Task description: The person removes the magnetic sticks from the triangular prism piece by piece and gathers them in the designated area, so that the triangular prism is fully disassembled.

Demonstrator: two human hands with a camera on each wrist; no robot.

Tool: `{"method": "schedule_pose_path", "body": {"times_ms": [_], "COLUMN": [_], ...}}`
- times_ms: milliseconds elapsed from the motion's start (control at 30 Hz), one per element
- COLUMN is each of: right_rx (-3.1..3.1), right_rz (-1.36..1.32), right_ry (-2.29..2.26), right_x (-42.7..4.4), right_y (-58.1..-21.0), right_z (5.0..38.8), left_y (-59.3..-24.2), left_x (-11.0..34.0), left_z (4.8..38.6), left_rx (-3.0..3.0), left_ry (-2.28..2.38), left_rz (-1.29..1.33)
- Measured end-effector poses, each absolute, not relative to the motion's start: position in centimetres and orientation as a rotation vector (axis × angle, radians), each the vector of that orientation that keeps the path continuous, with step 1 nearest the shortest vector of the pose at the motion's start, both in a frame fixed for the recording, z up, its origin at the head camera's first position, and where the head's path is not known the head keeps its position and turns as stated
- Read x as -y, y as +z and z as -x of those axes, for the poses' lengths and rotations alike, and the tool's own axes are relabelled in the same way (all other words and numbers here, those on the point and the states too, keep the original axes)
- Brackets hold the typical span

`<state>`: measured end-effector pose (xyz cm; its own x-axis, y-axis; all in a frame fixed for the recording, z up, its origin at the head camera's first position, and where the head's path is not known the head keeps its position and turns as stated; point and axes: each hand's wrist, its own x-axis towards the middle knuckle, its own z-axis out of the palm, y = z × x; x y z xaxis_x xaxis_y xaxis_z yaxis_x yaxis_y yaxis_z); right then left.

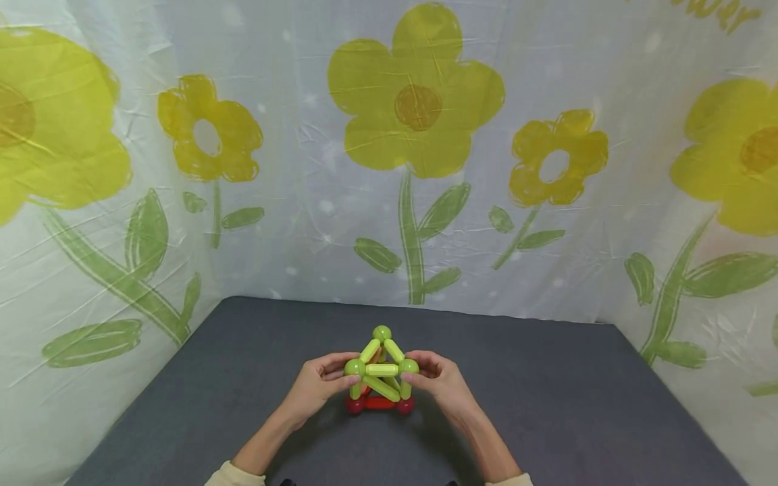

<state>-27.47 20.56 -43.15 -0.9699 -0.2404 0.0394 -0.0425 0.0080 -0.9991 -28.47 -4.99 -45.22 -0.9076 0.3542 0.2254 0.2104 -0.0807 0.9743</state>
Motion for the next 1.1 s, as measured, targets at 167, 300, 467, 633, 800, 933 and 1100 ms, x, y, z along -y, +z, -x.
{"method": "schedule_pose_path", "body": {"times_ms": [167, 300, 467, 633, 800, 933, 1100], "right_rx": [-2.068, -2.013, -1.924, -1.777, -1.633, -1.540, -1.396], "right_rz": [0.342, 0.353, 0.370, 0.400, 0.493, 0.557, 0.647], "right_ry": [-2.092, -2.091, -2.116, -2.166, -2.185, -2.173, -2.169], "right_x": [-20.8, -21.1, -21.3, -21.6, -22.0, -22.2, -22.6], "right_y": [-43.3, -43.3, -43.6, -44.0, -44.2, -44.2, -44.2], "right_z": [27.6, 27.7, 28.0, 28.1, 28.2, 28.2, 28.3], "left_y": [-45.2, -45.2, -45.3, -45.3, -45.3, -45.3, -45.4], "left_x": [5.0, 5.0, 5.0, 5.0, 5.0, 5.0, 5.0], "left_z": [28.5, 28.6, 28.6, 28.6, 28.5, 28.5, 28.5], "left_rx": [-2.066, -2.063, -2.061, -2.062, -2.070, -2.068, -2.065], "left_ry": [2.135, 2.130, 2.127, 2.123, 2.127, 2.129, 2.134], "left_rz": [-0.647, -0.645, -0.642, -0.640, -0.635, -0.627, -0.615]}}
